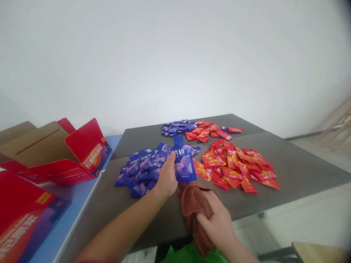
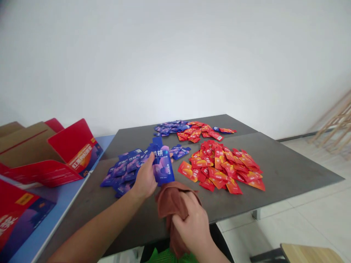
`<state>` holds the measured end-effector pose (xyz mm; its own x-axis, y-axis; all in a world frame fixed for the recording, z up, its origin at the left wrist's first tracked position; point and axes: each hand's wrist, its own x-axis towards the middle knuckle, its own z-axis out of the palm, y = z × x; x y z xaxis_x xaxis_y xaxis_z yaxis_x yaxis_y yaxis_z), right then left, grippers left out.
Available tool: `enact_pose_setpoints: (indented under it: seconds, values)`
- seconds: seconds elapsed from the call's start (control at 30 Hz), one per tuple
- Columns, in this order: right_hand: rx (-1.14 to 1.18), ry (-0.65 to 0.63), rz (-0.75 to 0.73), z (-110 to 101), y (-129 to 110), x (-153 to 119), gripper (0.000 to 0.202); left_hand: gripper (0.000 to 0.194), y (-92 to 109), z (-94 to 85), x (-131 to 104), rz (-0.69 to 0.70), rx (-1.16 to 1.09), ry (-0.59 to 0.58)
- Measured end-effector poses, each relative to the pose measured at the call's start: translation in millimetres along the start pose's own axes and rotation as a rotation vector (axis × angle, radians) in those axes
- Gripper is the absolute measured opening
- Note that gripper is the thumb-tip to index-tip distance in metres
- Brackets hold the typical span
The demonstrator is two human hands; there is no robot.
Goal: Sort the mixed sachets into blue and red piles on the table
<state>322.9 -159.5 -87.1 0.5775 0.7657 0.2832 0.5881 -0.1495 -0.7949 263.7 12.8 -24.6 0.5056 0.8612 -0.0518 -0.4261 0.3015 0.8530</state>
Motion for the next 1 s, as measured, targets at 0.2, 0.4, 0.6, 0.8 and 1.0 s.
enact_pose_setpoints:
  seconds: [0.2,0.4,0.6,0.8,1.0]
  values:
    - [0.631,0.259,0.3,-4,0,15,0.051,0.03,-20,3.4,-34,0.059,0.34,-0.105]
    - [0.56,-0.015,0.217,19,-12,2,0.041,0.038,-24,-6.0,-3,0.211,0.693,-0.066]
    - [0.369,0.205,0.248,-2,26,8,0.048,0.034,29,-72.0,70,0.327,1.388,0.169]
    - [0.223,0.324,0.156,-5,64,17,0.05,0.042,31,-93.0,79,0.29,1.678,0.112]
    - [0.089,0.361,0.175,6,84,15,0.045,0.048,-1,-42.3,120,0.184,1.767,-0.173]
